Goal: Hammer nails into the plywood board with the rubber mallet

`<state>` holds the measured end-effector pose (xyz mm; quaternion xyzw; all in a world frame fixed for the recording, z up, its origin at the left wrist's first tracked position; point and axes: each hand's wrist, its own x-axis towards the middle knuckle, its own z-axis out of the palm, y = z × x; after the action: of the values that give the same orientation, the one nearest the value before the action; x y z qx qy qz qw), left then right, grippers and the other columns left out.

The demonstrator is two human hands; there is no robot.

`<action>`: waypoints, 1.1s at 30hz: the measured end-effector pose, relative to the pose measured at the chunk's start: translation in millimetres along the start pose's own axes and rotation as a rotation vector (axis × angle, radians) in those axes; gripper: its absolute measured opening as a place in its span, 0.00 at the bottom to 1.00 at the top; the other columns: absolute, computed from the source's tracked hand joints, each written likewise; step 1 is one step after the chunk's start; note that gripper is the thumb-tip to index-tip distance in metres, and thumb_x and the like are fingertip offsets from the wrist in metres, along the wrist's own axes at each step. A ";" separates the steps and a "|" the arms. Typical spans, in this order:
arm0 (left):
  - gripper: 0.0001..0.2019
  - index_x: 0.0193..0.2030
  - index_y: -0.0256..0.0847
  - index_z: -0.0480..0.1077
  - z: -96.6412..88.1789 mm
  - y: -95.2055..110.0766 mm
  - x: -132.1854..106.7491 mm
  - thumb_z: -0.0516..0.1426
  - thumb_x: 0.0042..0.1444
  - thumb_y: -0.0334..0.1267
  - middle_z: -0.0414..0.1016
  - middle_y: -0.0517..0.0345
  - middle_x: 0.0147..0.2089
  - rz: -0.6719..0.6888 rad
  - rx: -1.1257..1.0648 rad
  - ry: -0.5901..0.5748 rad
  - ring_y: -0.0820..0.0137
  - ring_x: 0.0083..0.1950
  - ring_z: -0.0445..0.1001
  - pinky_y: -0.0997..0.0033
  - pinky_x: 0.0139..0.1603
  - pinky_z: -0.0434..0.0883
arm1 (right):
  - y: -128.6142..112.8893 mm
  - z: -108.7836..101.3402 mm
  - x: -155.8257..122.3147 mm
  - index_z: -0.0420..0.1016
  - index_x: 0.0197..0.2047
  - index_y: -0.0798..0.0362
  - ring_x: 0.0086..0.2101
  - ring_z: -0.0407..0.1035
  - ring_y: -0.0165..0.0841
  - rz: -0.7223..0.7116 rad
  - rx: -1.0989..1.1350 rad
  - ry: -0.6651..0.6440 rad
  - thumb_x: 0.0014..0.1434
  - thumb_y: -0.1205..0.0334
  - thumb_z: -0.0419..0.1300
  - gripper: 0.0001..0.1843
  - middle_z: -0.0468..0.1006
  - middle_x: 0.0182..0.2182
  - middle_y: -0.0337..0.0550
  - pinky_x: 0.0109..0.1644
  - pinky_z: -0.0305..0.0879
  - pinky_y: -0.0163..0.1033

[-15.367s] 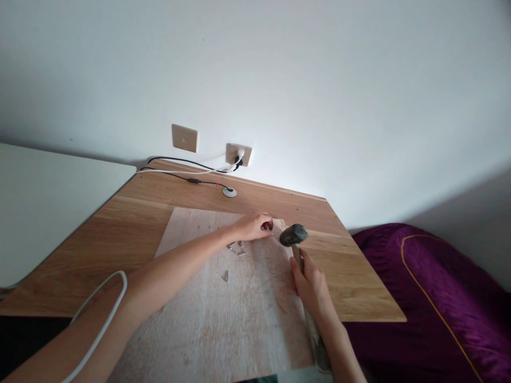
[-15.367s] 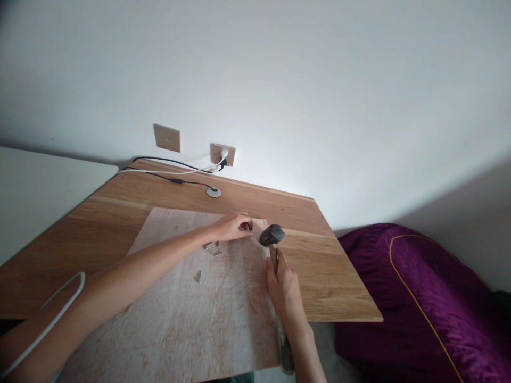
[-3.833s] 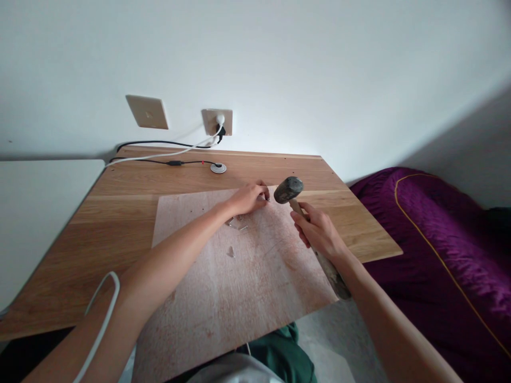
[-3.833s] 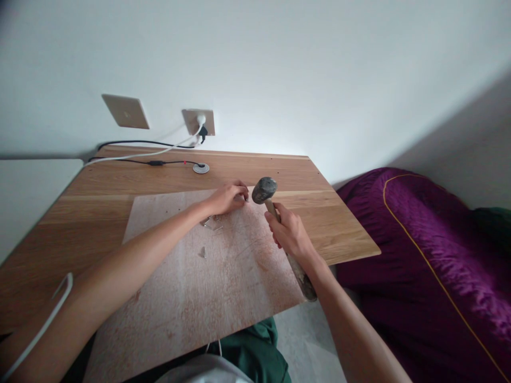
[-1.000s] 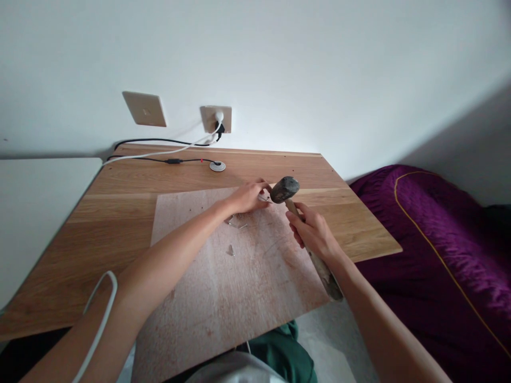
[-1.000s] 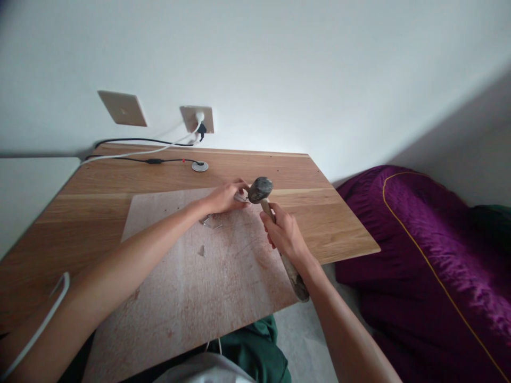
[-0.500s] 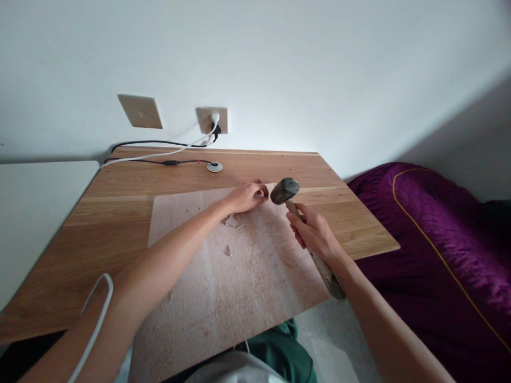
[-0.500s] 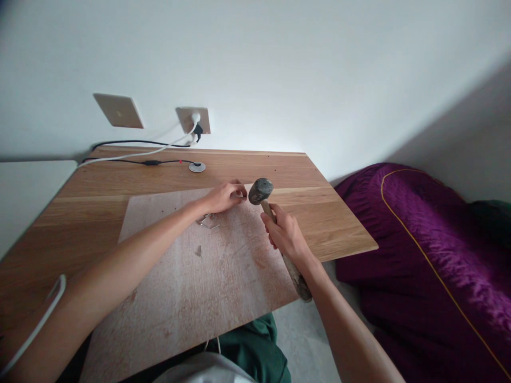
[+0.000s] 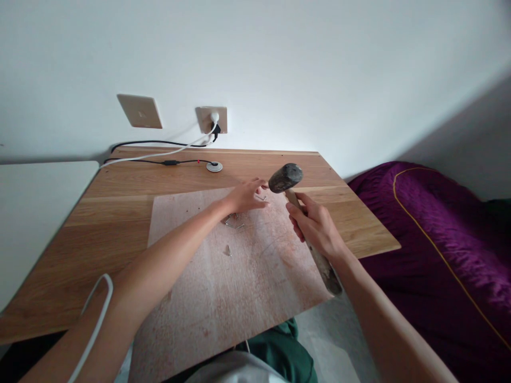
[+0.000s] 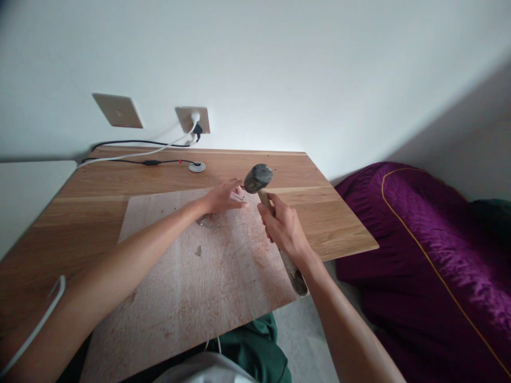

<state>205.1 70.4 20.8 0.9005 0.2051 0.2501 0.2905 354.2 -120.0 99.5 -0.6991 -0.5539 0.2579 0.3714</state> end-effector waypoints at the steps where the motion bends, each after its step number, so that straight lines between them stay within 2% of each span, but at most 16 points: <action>1: 0.25 0.57 0.42 0.73 0.1 -0.2 0.0 0.70 0.54 0.44 0.78 0.53 0.52 -0.002 0.002 -0.001 0.62 0.49 0.79 0.63 0.53 0.75 | -1.6 1.8 1.1 0.72 0.54 0.52 0.15 0.63 0.25 -0.006 -0.006 -0.006 0.69 0.47 0.55 0.19 0.69 0.21 0.30 0.17 0.59 0.31; 7: 0.24 0.55 0.40 0.74 -0.3 1.5 -1.6 0.71 0.52 0.39 0.78 0.50 0.53 0.040 -0.007 0.033 0.60 0.51 0.78 0.63 0.54 0.74 | 2.1 14.2 7.1 0.73 0.50 0.53 0.14 0.66 0.27 0.103 -0.075 -0.107 0.66 0.51 0.55 0.16 0.70 0.21 0.30 0.16 0.63 0.31; 12: 0.17 0.49 0.39 0.76 -2.8 4.8 -2.1 0.70 0.55 0.39 0.78 0.50 0.49 0.001 -0.020 0.027 0.62 0.47 0.79 0.64 0.50 0.74 | 10.7 11.8 3.7 0.72 0.51 0.52 0.15 0.65 0.27 0.094 -0.026 -0.054 0.66 0.48 0.55 0.18 0.70 0.22 0.30 0.16 0.62 0.31; 17: 0.05 0.42 0.40 0.79 -4.6 6.1 -1.0 0.65 0.61 0.38 0.78 0.51 0.47 0.010 -0.011 0.002 0.62 0.48 0.79 0.64 0.52 0.74 | 14.4 7.1 0.2 0.72 0.50 0.52 0.14 0.65 0.27 0.130 -0.016 -0.040 0.65 0.47 0.55 0.19 0.69 0.21 0.30 0.15 0.61 0.31; 33: 0.05 0.43 0.39 0.80 -1.5 2.9 -0.5 0.61 0.64 0.32 0.78 0.50 0.48 0.041 -0.028 -0.003 0.63 0.48 0.80 0.64 0.53 0.74 | 17.6 0.9 -2.9 0.72 0.50 0.52 0.14 0.63 0.26 0.138 0.000 -0.023 0.64 0.47 0.56 0.19 0.68 0.22 0.29 0.14 0.60 0.31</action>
<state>204.4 68.6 23.5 0.9007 0.1826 0.2576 0.2984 363.1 -124.5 84.7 -0.7326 -0.5085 0.2909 0.3465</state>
